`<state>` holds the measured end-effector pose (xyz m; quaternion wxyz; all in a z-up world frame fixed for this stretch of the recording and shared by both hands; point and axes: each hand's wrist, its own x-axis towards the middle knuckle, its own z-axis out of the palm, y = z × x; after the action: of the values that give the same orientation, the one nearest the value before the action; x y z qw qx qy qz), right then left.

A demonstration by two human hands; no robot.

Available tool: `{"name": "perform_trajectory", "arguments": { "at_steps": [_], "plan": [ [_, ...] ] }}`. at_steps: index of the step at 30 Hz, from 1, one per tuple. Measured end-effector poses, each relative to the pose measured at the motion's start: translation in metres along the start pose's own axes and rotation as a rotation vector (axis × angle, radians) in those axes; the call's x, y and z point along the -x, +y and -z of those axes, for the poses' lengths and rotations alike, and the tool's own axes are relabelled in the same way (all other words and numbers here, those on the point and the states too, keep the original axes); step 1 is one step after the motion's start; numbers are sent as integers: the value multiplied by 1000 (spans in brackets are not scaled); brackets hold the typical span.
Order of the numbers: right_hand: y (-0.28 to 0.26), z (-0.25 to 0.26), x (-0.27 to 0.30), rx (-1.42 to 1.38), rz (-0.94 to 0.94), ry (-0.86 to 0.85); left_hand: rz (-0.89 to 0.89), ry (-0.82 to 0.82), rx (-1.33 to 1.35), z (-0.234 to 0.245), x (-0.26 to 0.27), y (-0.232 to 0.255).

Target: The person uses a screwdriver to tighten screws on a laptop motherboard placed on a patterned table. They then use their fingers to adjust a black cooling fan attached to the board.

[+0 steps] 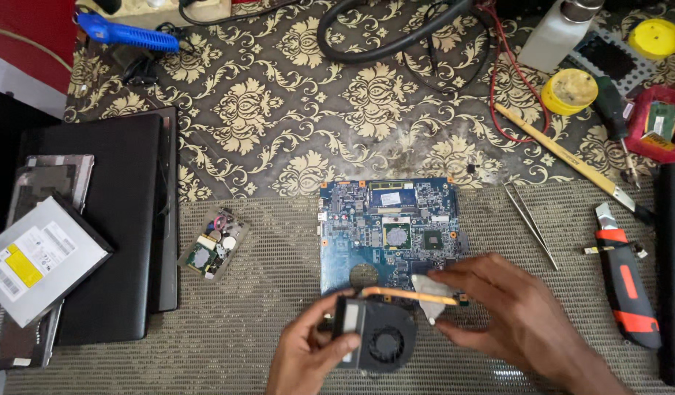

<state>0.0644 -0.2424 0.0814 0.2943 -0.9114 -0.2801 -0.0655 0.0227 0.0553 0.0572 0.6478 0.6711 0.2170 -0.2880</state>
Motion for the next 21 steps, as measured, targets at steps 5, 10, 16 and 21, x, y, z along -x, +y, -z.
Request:
{"name": "perform_trajectory", "arguments": {
  "at_steps": [5, 10, 16, 21],
  "plan": [
    [5, 3, -28, 61, 75, 73, -115, 77, -117, 2, -12, 34],
    [21, -9, -36, 196, 113, 93, -330, 102, -243, 18, -26, 46],
    [36, -36, -31, 90, 31, -8, -180, -4, -752, 24, -22, 48],
    [39, -39, -50, 123, 48, -101, -122, 55, -946, 24, -33, 41]
  ]
}}
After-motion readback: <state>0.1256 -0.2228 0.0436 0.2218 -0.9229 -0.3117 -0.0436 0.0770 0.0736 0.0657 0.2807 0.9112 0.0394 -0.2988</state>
